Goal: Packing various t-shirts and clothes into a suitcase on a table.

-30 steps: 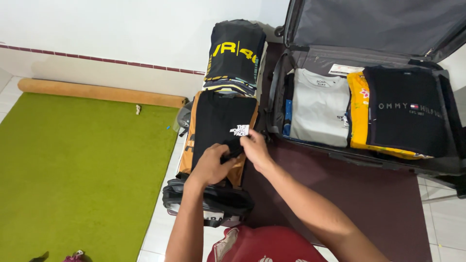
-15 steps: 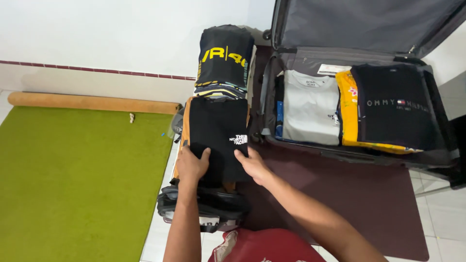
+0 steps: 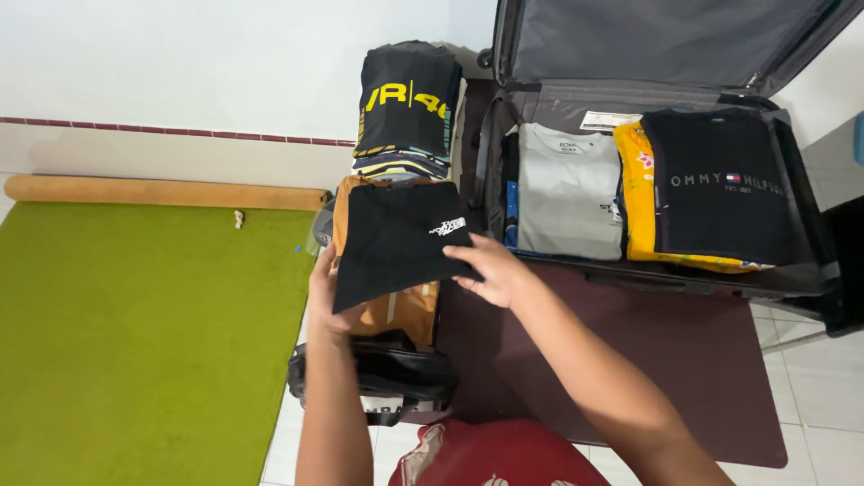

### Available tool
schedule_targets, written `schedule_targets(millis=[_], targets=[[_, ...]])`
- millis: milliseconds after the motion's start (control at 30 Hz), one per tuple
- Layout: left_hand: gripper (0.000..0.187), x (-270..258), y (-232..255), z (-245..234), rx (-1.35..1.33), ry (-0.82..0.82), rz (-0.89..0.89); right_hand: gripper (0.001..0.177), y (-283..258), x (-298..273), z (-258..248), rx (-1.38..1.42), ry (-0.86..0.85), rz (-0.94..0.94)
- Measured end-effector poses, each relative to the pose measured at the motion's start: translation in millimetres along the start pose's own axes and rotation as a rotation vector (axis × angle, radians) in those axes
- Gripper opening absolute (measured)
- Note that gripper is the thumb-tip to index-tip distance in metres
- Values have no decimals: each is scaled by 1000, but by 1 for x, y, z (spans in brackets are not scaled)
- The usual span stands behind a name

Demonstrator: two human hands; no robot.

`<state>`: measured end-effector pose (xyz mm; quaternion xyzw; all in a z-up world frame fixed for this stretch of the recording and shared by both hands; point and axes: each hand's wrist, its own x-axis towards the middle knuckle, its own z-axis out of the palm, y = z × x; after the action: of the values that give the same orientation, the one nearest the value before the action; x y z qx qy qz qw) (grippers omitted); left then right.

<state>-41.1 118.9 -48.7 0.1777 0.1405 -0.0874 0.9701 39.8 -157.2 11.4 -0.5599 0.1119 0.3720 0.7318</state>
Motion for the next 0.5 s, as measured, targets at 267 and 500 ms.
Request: schedule_targets(millis=[267, 500], targets=[[61, 60, -76, -6, -27, -7, 144, 35, -22, -35, -8, 6, -14, -1], [64, 115, -125, 2, 22, 39, 50, 45, -34, -74, -48, 115, -300, -164]])
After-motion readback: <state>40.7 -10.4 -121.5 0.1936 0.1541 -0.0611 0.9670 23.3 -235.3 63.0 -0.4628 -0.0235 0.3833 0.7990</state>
